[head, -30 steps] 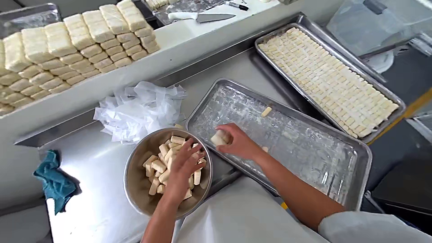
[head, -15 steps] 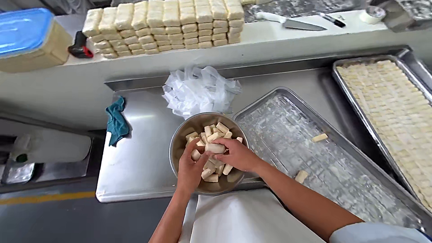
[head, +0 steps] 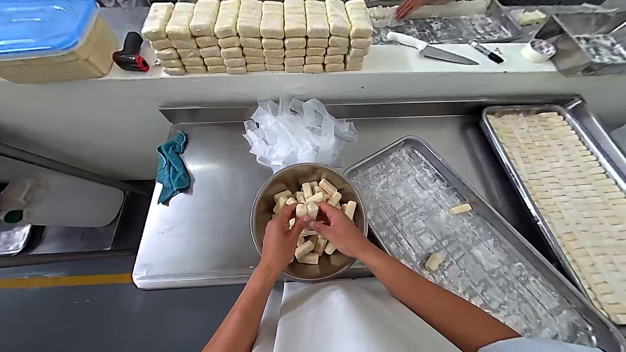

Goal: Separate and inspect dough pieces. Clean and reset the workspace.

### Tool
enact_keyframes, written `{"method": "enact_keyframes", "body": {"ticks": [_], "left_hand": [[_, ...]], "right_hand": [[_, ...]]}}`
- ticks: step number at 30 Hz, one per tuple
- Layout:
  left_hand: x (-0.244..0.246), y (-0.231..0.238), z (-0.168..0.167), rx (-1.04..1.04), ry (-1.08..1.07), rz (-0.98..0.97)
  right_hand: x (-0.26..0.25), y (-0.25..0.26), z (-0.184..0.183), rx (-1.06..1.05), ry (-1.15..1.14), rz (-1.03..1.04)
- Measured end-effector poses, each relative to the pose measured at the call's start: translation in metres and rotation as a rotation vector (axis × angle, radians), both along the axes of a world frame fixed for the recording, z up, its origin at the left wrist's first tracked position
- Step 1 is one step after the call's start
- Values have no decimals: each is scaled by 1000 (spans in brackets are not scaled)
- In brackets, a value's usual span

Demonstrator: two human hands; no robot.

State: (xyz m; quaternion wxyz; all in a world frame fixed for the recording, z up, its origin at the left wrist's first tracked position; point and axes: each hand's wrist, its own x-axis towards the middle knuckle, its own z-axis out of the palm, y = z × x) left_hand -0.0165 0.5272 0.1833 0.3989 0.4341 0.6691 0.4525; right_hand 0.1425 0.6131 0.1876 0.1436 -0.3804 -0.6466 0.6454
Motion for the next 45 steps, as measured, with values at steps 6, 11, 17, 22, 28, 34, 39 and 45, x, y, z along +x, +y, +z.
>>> {"method": "enact_keyframes", "body": {"ticks": [6,11,17,22,28,34,39,45], "left_hand": [[14,2,2,69,243,77],[20,5,-1,118,255,104],[27,7,6,117,313,85],[0,3,18,123,53,167],[-32,-1,-2,-83,203,-47],[14,19,3,-44,67,-235],[-1,14,2,17,83,2],[1,7,-2,221,-60,270]], "right_hand": [[-1,-7,3,205,-8,-90],[2,-10,2,311,-51,-125],[7,-3,-3,423,-105,-173],[31,8,18,42,101,-236],[38,22,27,-220,191,-190],[18,22,56,-63,179,43],[32,29,42,252,92,-155],[44,40,20,338,-131,-147]]}}
